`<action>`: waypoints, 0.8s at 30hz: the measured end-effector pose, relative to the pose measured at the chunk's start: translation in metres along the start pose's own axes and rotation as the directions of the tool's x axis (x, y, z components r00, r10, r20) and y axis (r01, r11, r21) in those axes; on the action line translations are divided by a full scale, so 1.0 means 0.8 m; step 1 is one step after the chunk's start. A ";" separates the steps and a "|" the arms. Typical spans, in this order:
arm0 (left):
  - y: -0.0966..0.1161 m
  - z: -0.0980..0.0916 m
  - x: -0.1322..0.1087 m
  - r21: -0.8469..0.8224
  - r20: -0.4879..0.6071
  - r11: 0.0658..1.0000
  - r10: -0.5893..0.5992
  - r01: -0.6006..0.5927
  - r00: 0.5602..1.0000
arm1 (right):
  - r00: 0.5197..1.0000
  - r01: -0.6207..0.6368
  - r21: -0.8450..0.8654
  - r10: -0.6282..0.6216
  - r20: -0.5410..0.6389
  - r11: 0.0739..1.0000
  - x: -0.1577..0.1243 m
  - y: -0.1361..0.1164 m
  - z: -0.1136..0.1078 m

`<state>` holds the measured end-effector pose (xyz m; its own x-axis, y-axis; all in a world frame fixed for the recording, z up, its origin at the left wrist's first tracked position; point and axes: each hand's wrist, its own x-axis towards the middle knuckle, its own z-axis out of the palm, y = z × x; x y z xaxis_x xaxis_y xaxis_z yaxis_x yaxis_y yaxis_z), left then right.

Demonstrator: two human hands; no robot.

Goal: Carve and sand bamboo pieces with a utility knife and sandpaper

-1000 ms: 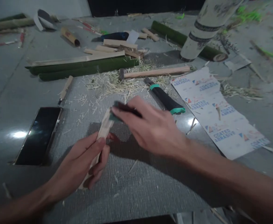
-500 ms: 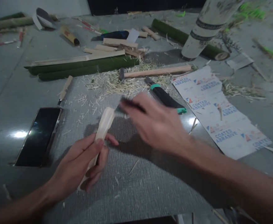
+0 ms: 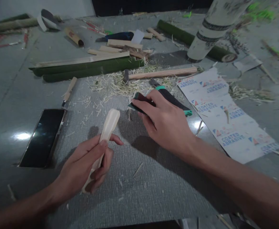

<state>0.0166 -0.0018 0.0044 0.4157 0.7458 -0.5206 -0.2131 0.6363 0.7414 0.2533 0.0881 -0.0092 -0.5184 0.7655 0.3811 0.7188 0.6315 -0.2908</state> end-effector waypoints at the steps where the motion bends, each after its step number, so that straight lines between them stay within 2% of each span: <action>1: 0.000 0.000 0.000 0.002 0.002 1.000 0.003 -0.003 1.000 | 1.000 -0.003 -0.007 0.003 0.006 1.000 0.000 0.001 0.000; 8: -0.003 -0.003 -0.001 -0.004 0.018 1.000 0.011 -0.011 1.000 | 0.999 -0.005 -0.026 0.006 0.036 1.000 0.000 0.004 0.003; 12: -0.002 -0.004 0.001 0.027 0.020 0.999 0.024 -0.024 1.000 | 0.996 0.087 -0.027 -0.086 0.035 0.996 0.004 0.001 -0.003; 14: 0.000 -0.004 0.001 0.037 0.025 0.999 0.036 -0.036 0.999 | 0.995 0.095 -0.044 -0.096 -0.014 0.994 0.006 0.002 -0.009; 18: 0.002 -0.005 0.001 0.023 0.035 0.999 0.046 -0.047 0.998 | 0.990 -0.118 -0.263 0.094 -0.103 0.957 0.011 0.021 -0.017; 21: 0.002 -0.006 0.003 -0.005 0.044 0.998 0.067 -0.067 0.997 | 0.968 -0.239 -0.423 0.249 -0.030 0.874 0.012 0.045 -0.017; 24: 0.000 -0.006 0.006 -0.063 0.045 0.994 0.095 -0.093 0.994 | 0.949 -0.259 -0.451 0.312 0.044 0.854 0.014 0.060 -0.017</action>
<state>0.0138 0.0027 0.0001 0.4326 0.7935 -0.4280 -0.3058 0.5757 0.7583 0.2882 0.1250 -0.0069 -0.2885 0.9289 0.2321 0.9572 0.2852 0.0483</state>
